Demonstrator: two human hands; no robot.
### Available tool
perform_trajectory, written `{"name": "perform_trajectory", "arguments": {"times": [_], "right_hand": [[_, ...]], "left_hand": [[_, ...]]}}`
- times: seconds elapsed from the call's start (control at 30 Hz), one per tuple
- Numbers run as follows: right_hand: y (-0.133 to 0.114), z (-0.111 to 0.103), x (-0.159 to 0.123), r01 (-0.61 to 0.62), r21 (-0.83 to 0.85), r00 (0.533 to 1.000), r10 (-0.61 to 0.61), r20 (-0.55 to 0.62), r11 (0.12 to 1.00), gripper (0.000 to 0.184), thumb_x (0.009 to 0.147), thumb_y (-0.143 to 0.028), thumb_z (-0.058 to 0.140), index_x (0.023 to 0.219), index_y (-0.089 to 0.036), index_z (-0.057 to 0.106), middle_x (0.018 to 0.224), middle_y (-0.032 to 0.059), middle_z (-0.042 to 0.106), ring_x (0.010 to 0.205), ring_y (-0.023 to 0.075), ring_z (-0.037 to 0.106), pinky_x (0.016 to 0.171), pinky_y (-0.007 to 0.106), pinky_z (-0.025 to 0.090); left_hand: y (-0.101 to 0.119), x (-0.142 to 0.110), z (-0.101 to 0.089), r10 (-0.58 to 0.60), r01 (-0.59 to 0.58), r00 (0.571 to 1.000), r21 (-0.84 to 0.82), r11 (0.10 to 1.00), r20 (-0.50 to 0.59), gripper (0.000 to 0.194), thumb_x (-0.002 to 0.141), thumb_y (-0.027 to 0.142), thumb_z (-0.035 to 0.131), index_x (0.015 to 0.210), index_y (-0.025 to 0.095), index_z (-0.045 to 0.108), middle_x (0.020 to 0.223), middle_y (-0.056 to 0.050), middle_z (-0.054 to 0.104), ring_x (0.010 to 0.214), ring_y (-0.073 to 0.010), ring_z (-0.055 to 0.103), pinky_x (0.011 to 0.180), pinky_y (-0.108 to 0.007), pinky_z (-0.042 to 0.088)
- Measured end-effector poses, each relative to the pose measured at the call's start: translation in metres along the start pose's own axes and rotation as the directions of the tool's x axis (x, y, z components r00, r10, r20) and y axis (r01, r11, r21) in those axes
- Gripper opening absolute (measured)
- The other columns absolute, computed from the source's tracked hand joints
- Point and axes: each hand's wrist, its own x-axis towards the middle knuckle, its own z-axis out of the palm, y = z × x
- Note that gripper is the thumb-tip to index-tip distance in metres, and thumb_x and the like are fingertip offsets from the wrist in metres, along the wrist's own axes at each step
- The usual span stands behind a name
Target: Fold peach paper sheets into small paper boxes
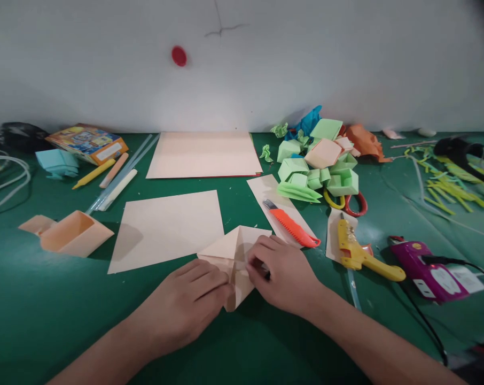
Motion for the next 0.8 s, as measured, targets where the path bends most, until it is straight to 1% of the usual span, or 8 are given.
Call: {"name": "perform_trajectory", "arguments": {"times": [0.13, 0.27, 0.37, 0.5, 0.57, 0.67, 0.73, 0.8], "right_hand": [[0.0, 0.003, 0.001, 0.016, -0.086, 1.0, -0.016, 0.008, 0.996, 0.01, 0.093, -0.022, 0.057, 0.083, -0.02, 0.06, 0.084, 0.0019, 0.063, 0.08, 0.0178, 0.055, 0.066, 0.032, 0.034], [0.0, 0.005, 0.002, 0.005, -0.134, 1.0, -0.003, 0.013, 0.991, 0.012, 0.095, -0.024, 0.055, 0.085, -0.02, 0.06, 0.085, 0.0024, 0.064, 0.08, 0.0182, 0.056, 0.065, 0.033, 0.033], [-0.001, 0.005, 0.003, -0.004, -0.155, 1.0, 0.005, 0.005, 0.988, 0.012, 0.097, -0.024, 0.053, 0.088, -0.02, 0.06, 0.088, 0.0035, 0.065, 0.082, 0.019, 0.057, 0.066, 0.033, 0.032], [-0.002, 0.005, 0.005, -0.013, -0.165, 1.0, 0.012, -0.008, 0.986, 0.014, 0.099, -0.024, 0.052, 0.089, -0.02, 0.06, 0.089, 0.0037, 0.066, 0.078, 0.0185, 0.057, 0.063, 0.033, 0.031], [-0.001, 0.005, 0.005, -0.019, -0.141, 1.0, 0.018, -0.009, 0.99, 0.013, 0.099, -0.024, 0.053, 0.089, -0.02, 0.06, 0.089, 0.0034, 0.066, 0.079, 0.0182, 0.057, 0.063, 0.032, 0.032], [0.002, 0.001, 0.003, -0.011, -0.033, 1.0, 0.011, -0.009, 0.999, 0.012, 0.1, -0.027, 0.054, 0.092, -0.021, 0.061, 0.092, 0.0026, 0.067, 0.082, 0.0179, 0.058, 0.065, 0.031, 0.036], [0.005, -0.003, 0.001, 0.023, 0.049, 1.0, -0.023, 0.0, 0.999, 0.009, 0.098, -0.029, 0.058, 0.097, -0.022, 0.062, 0.097, 0.0025, 0.068, 0.088, 0.0187, 0.06, 0.07, 0.031, 0.04], [0.007, -0.007, -0.001, 0.059, 0.087, 0.998, -0.061, 0.024, 0.994, 0.011, 0.094, -0.03, 0.064, 0.103, -0.023, 0.062, 0.104, 0.0028, 0.068, 0.095, 0.0203, 0.06, 0.076, 0.033, 0.042]], "left_hand": [[0.0, -0.001, 0.001, 0.026, -0.025, 0.999, -0.027, 0.999, 0.019, 0.019, 0.098, 0.011, 0.054, 0.108, 0.017, 0.069, 0.101, -0.006, 0.072, 0.089, -0.0183, 0.066, 0.078, -0.033, 0.055], [0.0, -0.003, 0.001, 0.1, -0.097, 0.99, -0.031, 0.995, 0.101, 0.029, 0.096, 0.017, 0.058, 0.123, 0.021, 0.067, 0.112, -0.008, 0.073, 0.1, -0.0216, 0.067, 0.083, -0.036, 0.057], [0.001, -0.003, -0.001, 0.121, -0.116, 0.985, -0.045, 0.992, 0.121, 0.028, 0.095, 0.02, 0.06, 0.122, 0.023, 0.069, 0.118, -0.006, 0.073, 0.106, -0.023, 0.067, 0.089, -0.04, 0.057], [0.001, -0.002, -0.002, 0.121, -0.115, 0.988, -0.071, 0.991, 0.092, 0.028, 0.095, 0.019, 0.06, 0.121, 0.021, 0.07, 0.119, -0.006, 0.075, 0.108, -0.0227, 0.067, 0.092, -0.04, 0.057], [0.001, -0.002, -0.002, 0.114, -0.108, 0.99, -0.075, 0.991, 0.083, 0.029, 0.095, 0.018, 0.059, 0.121, 0.021, 0.071, 0.118, -0.007, 0.075, 0.108, -0.0222, 0.068, 0.092, -0.039, 0.057], [-0.001, -0.002, -0.001, 0.099, -0.092, 0.991, -0.073, 0.993, 0.09, 0.031, 0.095, 0.016, 0.057, 0.122, 0.022, 0.071, 0.119, -0.007, 0.075, 0.109, -0.0221, 0.068, 0.094, -0.039, 0.057], [-0.002, -0.003, 0.0, 0.093, -0.086, 0.991, -0.076, 0.993, 0.1, 0.031, 0.095, 0.016, 0.057, 0.123, 0.022, 0.07, 0.12, -0.007, 0.075, 0.11, -0.0223, 0.068, 0.094, -0.039, 0.057], [-0.002, -0.004, 0.0, 0.089, -0.08, 0.99, -0.079, 0.994, 0.112, 0.032, 0.095, 0.017, 0.057, 0.124, 0.023, 0.07, 0.12, -0.007, 0.074, 0.11, -0.0223, 0.067, 0.093, -0.038, 0.058]]}}
